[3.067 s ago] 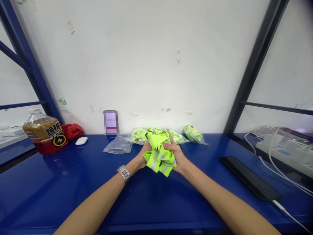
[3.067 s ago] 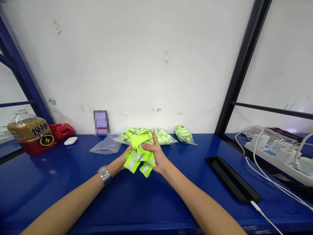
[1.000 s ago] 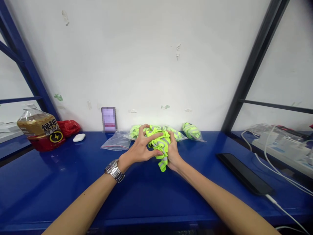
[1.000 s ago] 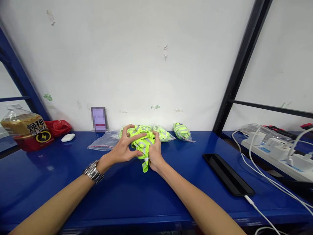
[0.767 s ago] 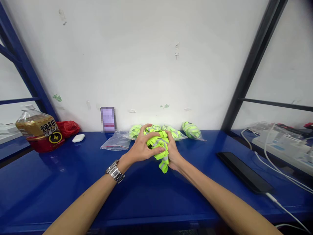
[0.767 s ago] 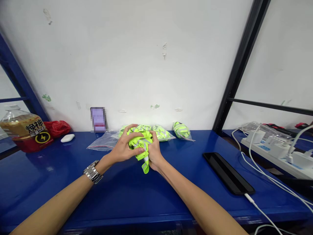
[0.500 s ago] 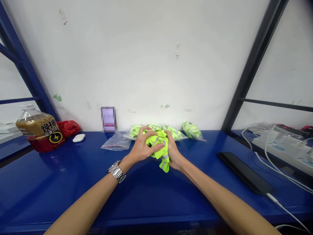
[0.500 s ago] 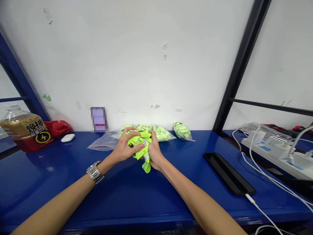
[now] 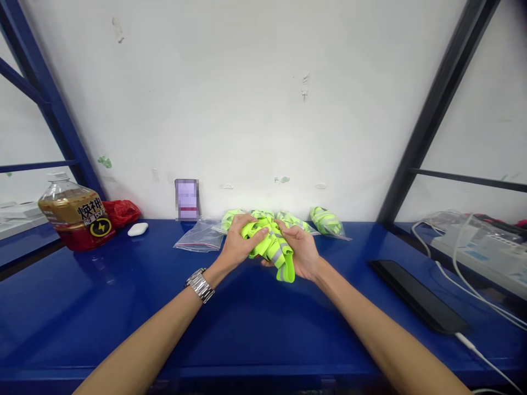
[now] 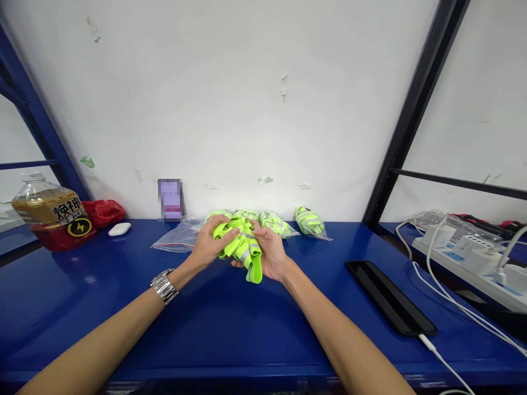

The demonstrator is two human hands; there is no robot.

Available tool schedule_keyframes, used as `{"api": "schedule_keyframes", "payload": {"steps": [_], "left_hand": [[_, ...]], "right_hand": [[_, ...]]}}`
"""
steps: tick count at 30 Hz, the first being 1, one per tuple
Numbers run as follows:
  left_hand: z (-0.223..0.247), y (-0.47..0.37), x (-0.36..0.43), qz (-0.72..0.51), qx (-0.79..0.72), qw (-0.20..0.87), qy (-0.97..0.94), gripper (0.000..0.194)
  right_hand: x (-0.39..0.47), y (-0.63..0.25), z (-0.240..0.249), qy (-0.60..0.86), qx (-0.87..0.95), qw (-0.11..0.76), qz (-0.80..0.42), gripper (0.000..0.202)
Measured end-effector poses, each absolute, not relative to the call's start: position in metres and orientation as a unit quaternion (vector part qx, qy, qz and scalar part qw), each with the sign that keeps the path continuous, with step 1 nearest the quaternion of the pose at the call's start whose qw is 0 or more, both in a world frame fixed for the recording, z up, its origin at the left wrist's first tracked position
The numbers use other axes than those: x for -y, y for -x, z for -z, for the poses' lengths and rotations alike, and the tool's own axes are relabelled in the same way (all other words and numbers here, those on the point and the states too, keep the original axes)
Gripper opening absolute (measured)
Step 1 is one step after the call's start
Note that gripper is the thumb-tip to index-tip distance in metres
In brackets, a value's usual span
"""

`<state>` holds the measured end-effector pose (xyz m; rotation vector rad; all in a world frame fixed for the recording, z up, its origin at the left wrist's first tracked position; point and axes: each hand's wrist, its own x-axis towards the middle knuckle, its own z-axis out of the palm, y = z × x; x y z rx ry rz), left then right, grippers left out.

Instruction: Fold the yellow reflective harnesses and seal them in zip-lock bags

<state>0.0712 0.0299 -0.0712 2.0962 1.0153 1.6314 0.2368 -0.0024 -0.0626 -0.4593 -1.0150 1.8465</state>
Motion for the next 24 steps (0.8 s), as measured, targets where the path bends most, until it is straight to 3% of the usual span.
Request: {"api": "schedule_keyframes", "payload": {"steps": [8,12,18,24], "left_hand": [[0.067,-0.083,-0.024,-0.574,-0.415,0.148,-0.69,0.021],[0.07,-0.083,-0.024,-0.573,-0.397,0.144,-0.702,0.042],[0.074,-0.08,-0.028,-0.568,-0.381,0.117,-0.72,0.031],[0.076,-0.079,-0.028,-0.549,-0.344,0.3,-0.7,0.042]], "right_hand": [[0.011,-0.222,0.068,0.271,0.486,0.517,-0.651,0.087],[0.011,-0.217,0.071,0.235,0.478,0.554,-0.64,0.078],[0.005,-0.216,0.074,0.236,0.503,0.592,-0.584,0.066],[-0.004,-0.223,0.076,0.322,0.544,0.596,-0.496,0.065]]}}
